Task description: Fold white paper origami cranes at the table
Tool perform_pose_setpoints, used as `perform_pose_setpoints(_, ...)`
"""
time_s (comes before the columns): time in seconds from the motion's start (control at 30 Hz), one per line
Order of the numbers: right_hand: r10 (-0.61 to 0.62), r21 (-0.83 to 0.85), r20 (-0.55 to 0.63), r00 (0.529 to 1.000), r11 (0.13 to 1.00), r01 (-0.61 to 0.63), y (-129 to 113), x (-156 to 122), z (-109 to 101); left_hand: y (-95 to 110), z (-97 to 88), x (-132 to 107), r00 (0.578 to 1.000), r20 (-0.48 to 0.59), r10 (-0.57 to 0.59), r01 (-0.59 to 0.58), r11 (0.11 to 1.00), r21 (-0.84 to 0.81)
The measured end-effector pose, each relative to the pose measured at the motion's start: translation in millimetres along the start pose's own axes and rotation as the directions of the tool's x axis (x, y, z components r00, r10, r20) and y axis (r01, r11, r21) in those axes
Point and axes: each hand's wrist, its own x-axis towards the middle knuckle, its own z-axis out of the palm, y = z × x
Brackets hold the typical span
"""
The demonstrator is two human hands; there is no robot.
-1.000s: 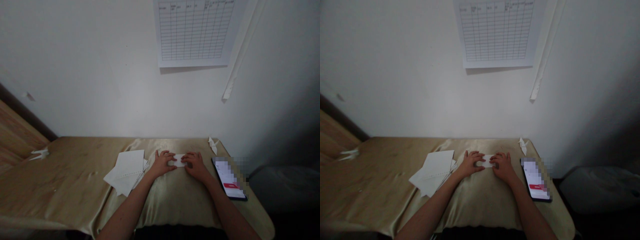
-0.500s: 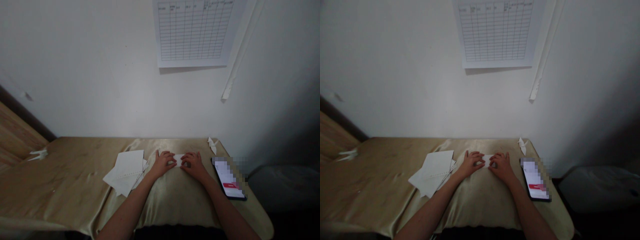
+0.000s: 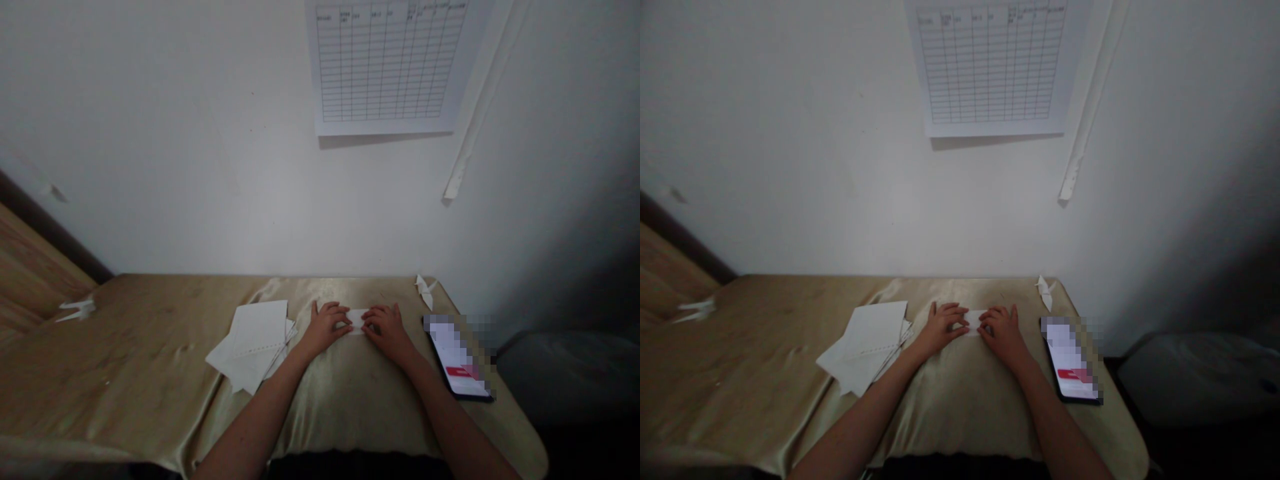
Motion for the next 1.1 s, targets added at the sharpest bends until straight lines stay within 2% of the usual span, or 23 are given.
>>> perform_pose_setpoints(0.23,0.024,-0.026,-0.012,1.000,0.999,-0.025,-0.3,1.1,1.6,6.9,6.2,2.1,0.990,-0.086,-0.111,0.108,0.993,-0.043)
perform_pose_setpoints(0.43,0.082,0.024,-0.006,0.997,0.996,-0.082,-1.6,1.7,0.6,14.3,10.5,3.1,0.975,-0.138,-0.175,0.168,0.984,-0.060)
perform_pose_setpoints(1.1,0.191,0.039,-0.018,0.981,0.981,-0.191,-1.4,4.8,7.5,19.9,15.9,5.8,0.956,-0.202,-0.211,0.208,0.977,-0.040)
